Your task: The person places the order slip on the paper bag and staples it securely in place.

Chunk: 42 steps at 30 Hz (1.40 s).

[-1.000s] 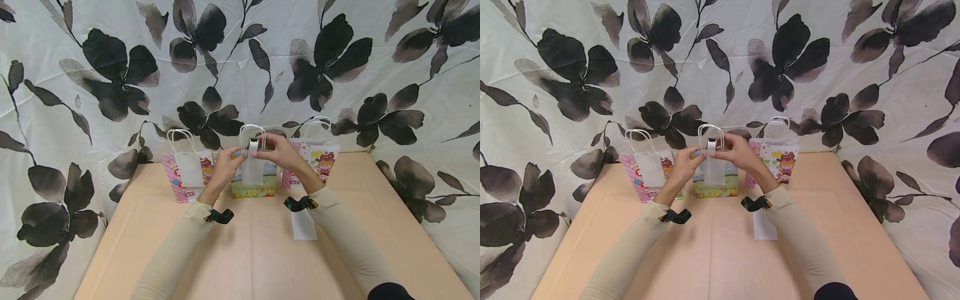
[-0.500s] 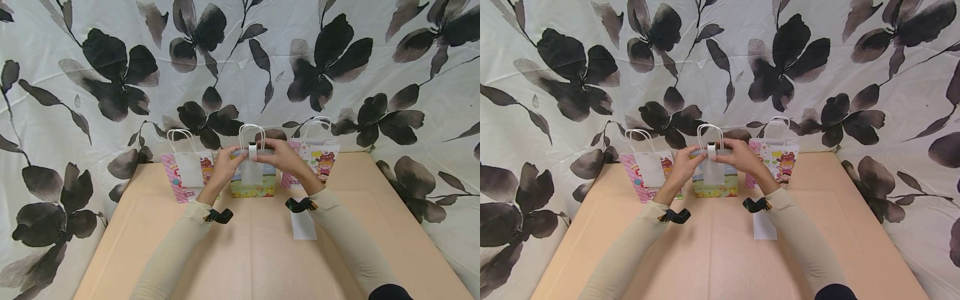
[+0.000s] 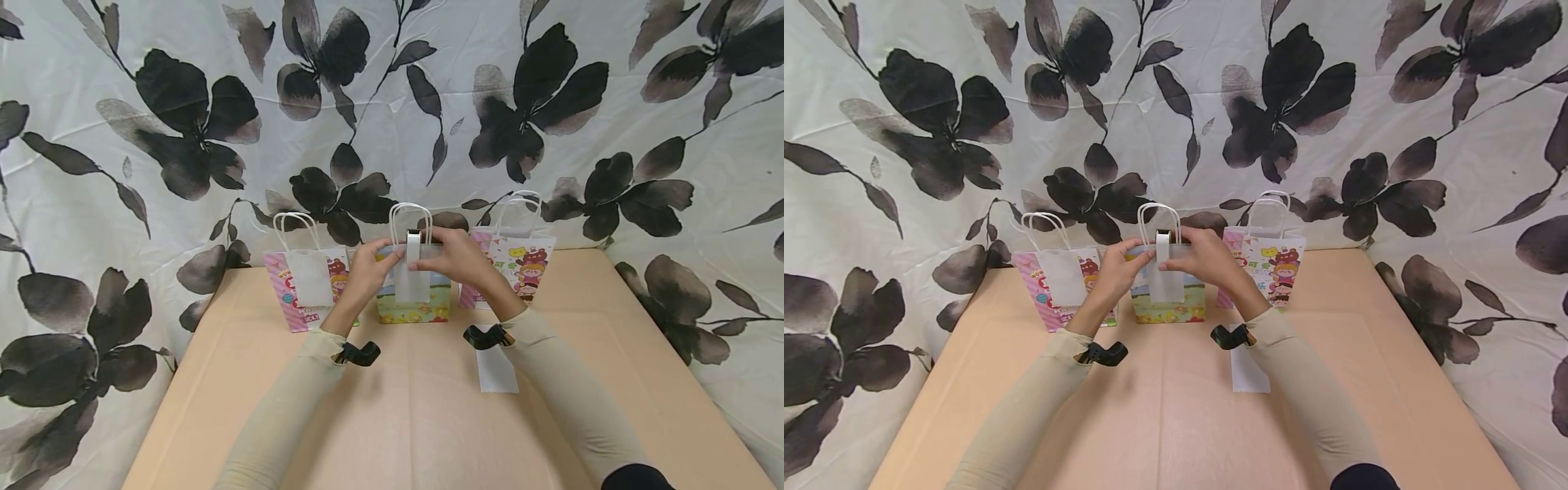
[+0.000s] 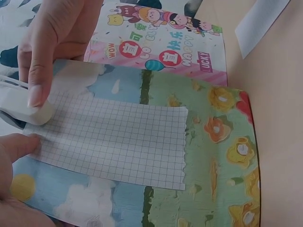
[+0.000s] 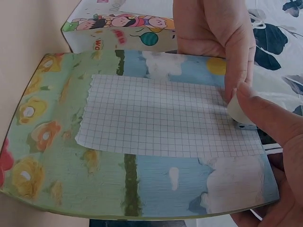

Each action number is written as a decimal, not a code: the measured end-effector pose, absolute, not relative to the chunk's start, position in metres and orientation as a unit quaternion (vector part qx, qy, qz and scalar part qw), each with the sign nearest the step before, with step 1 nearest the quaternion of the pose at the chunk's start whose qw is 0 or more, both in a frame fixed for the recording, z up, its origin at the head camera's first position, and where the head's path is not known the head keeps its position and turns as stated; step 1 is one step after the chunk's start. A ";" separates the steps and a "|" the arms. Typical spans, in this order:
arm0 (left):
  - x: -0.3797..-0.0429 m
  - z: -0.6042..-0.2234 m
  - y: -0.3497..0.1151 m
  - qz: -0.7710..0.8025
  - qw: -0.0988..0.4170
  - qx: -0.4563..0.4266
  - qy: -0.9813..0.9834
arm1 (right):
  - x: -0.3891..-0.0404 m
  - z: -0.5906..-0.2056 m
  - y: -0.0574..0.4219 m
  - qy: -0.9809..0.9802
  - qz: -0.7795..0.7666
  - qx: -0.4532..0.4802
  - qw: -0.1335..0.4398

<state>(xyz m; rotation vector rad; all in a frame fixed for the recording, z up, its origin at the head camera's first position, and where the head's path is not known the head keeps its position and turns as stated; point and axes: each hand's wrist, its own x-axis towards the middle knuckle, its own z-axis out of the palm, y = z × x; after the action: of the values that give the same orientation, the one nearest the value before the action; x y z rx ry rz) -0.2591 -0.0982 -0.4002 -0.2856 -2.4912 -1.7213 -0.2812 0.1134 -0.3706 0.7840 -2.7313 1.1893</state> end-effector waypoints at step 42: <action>-0.254 -0.399 -0.099 -0.538 0.067 -0.119 -0.832 | -0.268 -0.380 0.106 -0.893 0.361 0.253 0.088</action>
<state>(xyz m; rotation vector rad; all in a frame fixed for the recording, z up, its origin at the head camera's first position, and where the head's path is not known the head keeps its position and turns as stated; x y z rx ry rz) -0.2536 -0.0987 -0.3989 -0.3584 -2.5066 -1.6217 -0.2678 0.1060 -0.3796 0.7536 -2.6588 1.0733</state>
